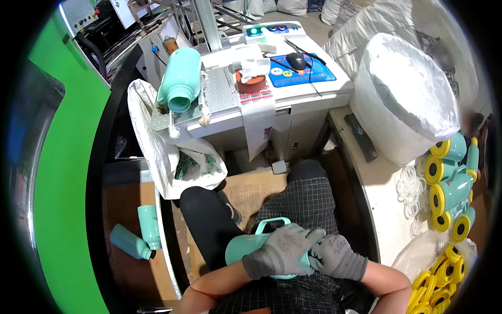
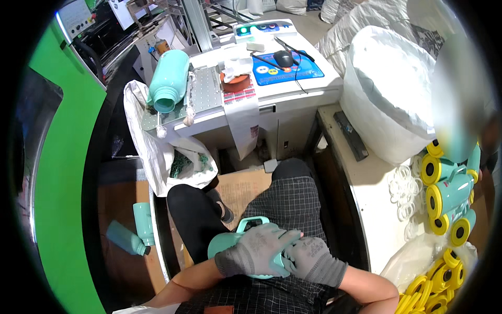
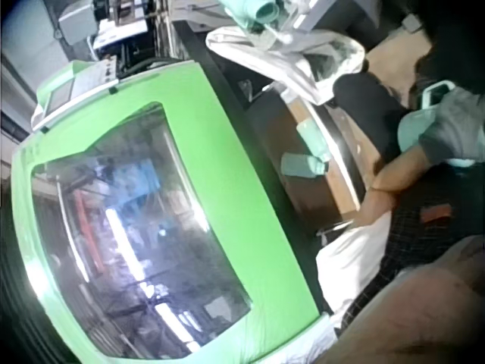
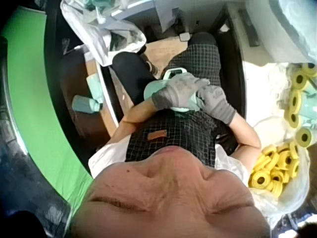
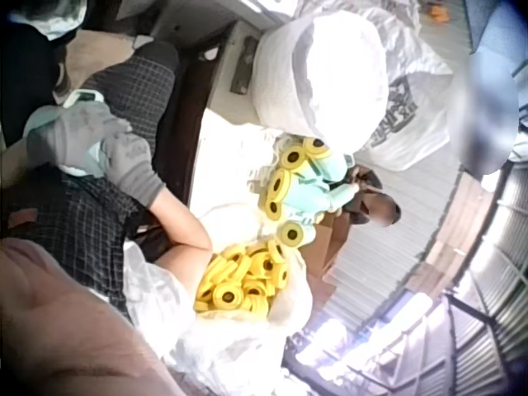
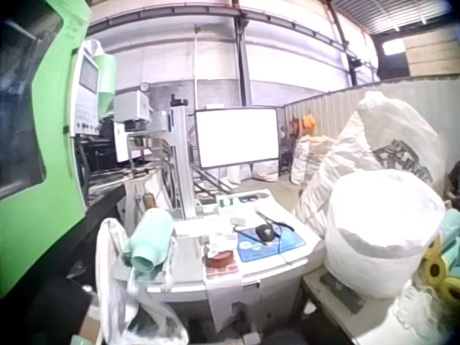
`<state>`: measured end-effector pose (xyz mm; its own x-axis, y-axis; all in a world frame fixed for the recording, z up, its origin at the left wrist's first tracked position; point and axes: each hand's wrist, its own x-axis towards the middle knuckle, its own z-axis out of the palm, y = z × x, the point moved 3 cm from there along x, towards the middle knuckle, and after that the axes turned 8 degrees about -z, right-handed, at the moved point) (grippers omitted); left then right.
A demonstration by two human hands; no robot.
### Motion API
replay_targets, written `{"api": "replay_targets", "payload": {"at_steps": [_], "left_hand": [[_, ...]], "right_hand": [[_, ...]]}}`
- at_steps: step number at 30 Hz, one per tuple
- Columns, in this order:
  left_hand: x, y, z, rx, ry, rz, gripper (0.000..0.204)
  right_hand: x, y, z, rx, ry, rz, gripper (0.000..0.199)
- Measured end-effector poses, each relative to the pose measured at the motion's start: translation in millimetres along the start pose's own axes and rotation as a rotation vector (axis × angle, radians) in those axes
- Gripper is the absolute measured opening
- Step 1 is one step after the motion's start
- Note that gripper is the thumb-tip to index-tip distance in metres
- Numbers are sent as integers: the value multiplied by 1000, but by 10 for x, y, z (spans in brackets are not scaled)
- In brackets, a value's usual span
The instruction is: The person assembles teal kettles by inserting a white plastic ring into the opening, applying a label to the body, and screwing on a yellow lid. The person handles the kettles one at a time, placing the finished units on a nearby table.
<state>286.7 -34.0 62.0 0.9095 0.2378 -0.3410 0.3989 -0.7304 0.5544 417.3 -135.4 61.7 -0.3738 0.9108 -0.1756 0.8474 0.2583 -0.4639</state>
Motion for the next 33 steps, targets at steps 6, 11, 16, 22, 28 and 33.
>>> {"api": "replay_targets", "payload": {"at_steps": [6,11,16,22,28,33], "left_hand": [[-31,-64,27,-3,43,46,102],[-173,-77,-172,-81,-44,59,95],[-359,-331,-52,-195,259,119,91],[-747,-572,-182,-403,418,75,89],[-868,-517,-106,-329,318,28,87],[-810,-445,-120,-236,349,113,84]], "right_hand": [[11,-33,12,-1,57,-45,26],[-126,-170,-52,-49,386,-294,27],[-167,-271,-104,90,447,-335,28],[-922,385,-406,31,1194,473,32],[644,32,-640,572,1202,-31,55],[2165,-108,-252,535,859,-240,93]]}}
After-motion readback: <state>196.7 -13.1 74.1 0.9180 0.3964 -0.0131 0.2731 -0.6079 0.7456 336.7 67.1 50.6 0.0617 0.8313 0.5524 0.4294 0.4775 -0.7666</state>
